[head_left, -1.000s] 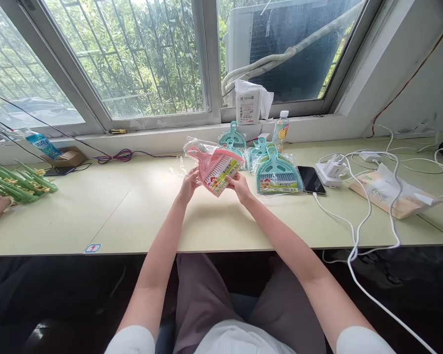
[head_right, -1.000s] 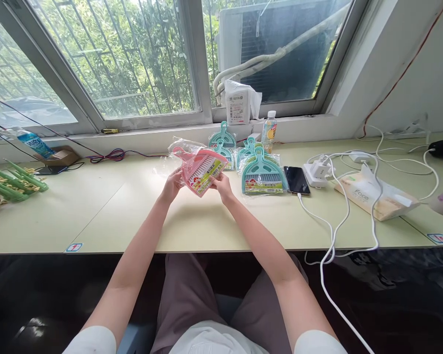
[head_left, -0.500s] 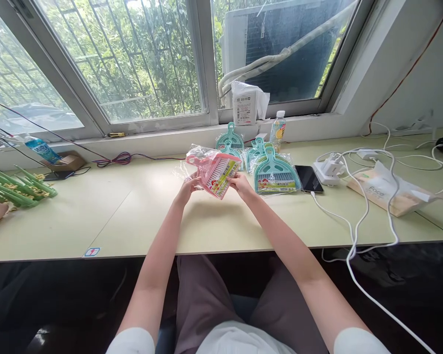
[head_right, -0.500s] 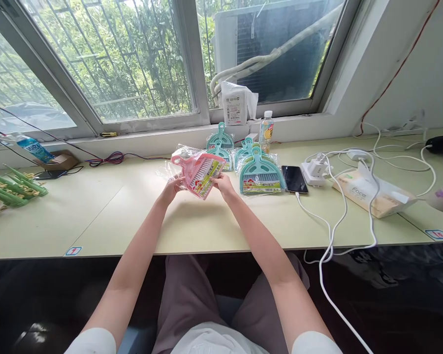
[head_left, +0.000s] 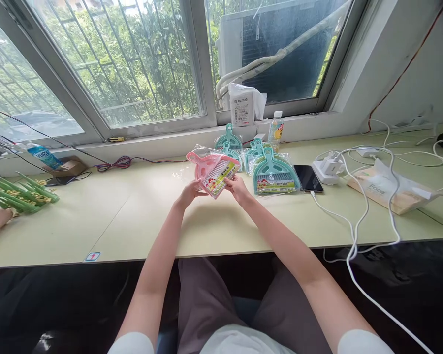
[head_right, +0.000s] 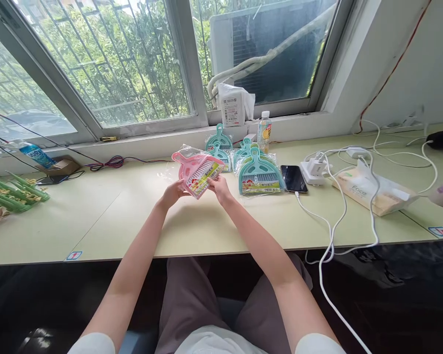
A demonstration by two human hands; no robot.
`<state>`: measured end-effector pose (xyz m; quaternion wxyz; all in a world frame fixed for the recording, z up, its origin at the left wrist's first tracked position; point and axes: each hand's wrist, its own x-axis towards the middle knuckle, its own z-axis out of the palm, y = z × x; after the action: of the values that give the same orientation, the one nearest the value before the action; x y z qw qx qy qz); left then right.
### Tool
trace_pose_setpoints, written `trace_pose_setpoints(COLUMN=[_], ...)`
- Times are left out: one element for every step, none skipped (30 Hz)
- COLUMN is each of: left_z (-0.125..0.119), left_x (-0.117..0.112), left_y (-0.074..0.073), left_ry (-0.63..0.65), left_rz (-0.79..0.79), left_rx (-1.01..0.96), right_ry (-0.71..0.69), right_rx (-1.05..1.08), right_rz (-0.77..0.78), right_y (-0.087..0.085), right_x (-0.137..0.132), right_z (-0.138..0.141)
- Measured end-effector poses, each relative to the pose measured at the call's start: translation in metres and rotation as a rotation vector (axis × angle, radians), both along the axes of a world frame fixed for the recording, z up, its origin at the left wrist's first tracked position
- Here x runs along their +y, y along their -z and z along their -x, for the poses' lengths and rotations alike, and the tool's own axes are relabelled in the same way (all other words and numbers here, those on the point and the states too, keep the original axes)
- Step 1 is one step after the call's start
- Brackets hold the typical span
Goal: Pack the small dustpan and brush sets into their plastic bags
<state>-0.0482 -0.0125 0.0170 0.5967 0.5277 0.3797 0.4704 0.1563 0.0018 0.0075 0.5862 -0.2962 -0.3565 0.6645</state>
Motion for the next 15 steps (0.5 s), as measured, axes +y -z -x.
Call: trace_pose_setpoints(left_z=[-0.0001, 0.0, 0.0003, 0.0007, 0.0012, 0.0017, 0.0021, 0.0024, 0.0026, 0.0026, 0.0024, 0.002, 0.0012, 0.0001, -0.0013], left_x=[-0.0008, -0.0016, -0.0023, -0.003, -0.0037, -0.0042, -0.0047, -0.0051, -0.0055, -0.0059, -0.0063, -0.0068, -0.0072, -0.0075, -0.0078], left_y=[-0.001, -0.0021, -0.0033, -0.0043, -0.0052, -0.0057, -0.0061, -0.0061, -0.006, -0.0058, -0.0055, -0.0052, -0.0049, -0.0046, -0.0042], left_ry=[-0.005, -0.015, -0.019, -0.016, -0.006, 0.008, 0.022, 0.032, 0.039, 0.043, 0.049, 0.06, 0.074, 0.091, 0.11], left_rz=[0.001, -0.002, -0.006, -0.008, -0.009, -0.008, -0.003, 0.005, 0.015, 0.023, 0.03, 0.033, 0.034, 0.036, 0.042], left_rx=[-0.005, -0.008, -0.009, -0.007, -0.001, 0.008, 0.019, 0.031, 0.042, 0.049, 0.054, 0.055, 0.055, 0.056, 0.057], right_ry=[-0.006, -0.013, -0.021, -0.027, -0.033, -0.044, -0.057, -0.073, -0.088, -0.1, -0.106, -0.105, -0.099, -0.087, -0.07], right_rx=[-0.006, -0.013, -0.022, -0.031, -0.04, -0.05, -0.061, -0.072, -0.082, -0.09, -0.096, -0.098, -0.094, -0.085, -0.073], right_rz=[-0.014, -0.028, -0.036, -0.037, -0.036, -0.035, -0.035, -0.037, -0.041, -0.046, -0.051, -0.055, -0.058, -0.06, -0.062], right_y=[-0.0001, -0.0004, -0.0007, -0.001, -0.0013, -0.0017, -0.0021, -0.0024, -0.0028, -0.0032, -0.0036, -0.0039, -0.0041, -0.0043, -0.0043], right_x=[-0.0003, -0.0003, -0.0001, 0.0004, 0.0011, 0.0019, 0.0028, 0.0035, 0.0041, 0.0044, 0.0045, 0.0041, 0.0035, 0.0025, 0.0014], right_z=[0.0001, -0.0001, -0.0006, -0.0013, -0.0023, -0.0034, -0.0046, -0.0058, -0.007, -0.0079, -0.0085, -0.0086, -0.0082, -0.0074, -0.0061])
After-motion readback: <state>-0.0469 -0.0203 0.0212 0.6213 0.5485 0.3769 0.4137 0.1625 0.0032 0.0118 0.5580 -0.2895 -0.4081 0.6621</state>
